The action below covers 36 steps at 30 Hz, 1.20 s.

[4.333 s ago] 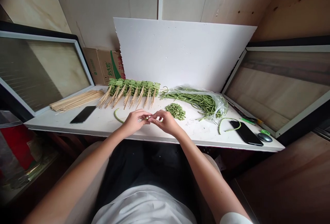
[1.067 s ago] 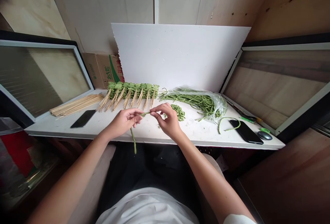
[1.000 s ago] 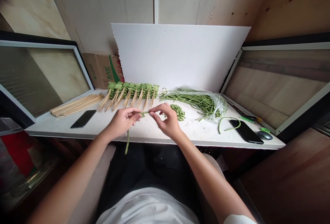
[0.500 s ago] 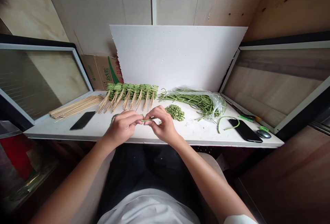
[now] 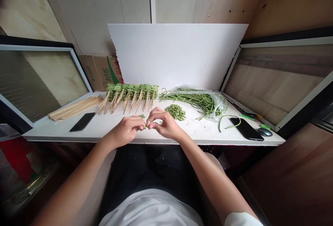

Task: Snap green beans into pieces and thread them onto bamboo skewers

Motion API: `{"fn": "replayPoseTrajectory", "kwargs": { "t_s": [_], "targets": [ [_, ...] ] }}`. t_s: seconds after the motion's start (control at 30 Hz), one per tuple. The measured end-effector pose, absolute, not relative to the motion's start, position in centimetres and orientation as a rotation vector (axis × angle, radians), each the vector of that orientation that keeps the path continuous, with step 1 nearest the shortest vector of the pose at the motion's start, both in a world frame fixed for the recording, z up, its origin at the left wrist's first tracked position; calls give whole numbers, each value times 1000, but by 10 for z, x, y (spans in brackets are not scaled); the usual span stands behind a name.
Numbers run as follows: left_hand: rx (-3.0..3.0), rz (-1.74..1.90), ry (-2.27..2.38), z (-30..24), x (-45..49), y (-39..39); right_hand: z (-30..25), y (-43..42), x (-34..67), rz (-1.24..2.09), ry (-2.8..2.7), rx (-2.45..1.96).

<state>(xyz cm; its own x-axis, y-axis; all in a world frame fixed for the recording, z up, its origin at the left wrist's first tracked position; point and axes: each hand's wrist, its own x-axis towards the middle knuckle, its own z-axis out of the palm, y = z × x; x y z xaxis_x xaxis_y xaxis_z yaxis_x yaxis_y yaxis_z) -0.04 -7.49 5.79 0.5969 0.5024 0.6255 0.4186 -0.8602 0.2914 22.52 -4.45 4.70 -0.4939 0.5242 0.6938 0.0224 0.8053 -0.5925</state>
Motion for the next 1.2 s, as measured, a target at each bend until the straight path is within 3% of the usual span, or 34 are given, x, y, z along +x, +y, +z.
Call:
{"fn": "replayPoseTrajectory", "kwargs": {
  "t_s": [0.23, 0.57, 0.77, 0.9, 1.1, 1.2],
  "targets": [
    [2608, 1334, 960, 71, -24, -72, 53, -32, 245, 492, -1928, -578],
    [2593, 1183, 1151, 54, -34, -45, -46, 44, 267, 213, -2153, -1155],
    [2626, 1352, 1196, 46, -28, -39, -54, 45, 268, 217, -2148, -1181],
    [2636, 1347, 1153, 46, -25, -41, -33, 34, 261, 374, -2038, -1123],
    [2611, 1227, 1065, 41, -17, -45, 12, -6, 230, 944, -1822, -839],
    [2629, 1175, 954, 39, -12, -48, 23, -28, 214, 964, -1830, -782]
  ]
}}
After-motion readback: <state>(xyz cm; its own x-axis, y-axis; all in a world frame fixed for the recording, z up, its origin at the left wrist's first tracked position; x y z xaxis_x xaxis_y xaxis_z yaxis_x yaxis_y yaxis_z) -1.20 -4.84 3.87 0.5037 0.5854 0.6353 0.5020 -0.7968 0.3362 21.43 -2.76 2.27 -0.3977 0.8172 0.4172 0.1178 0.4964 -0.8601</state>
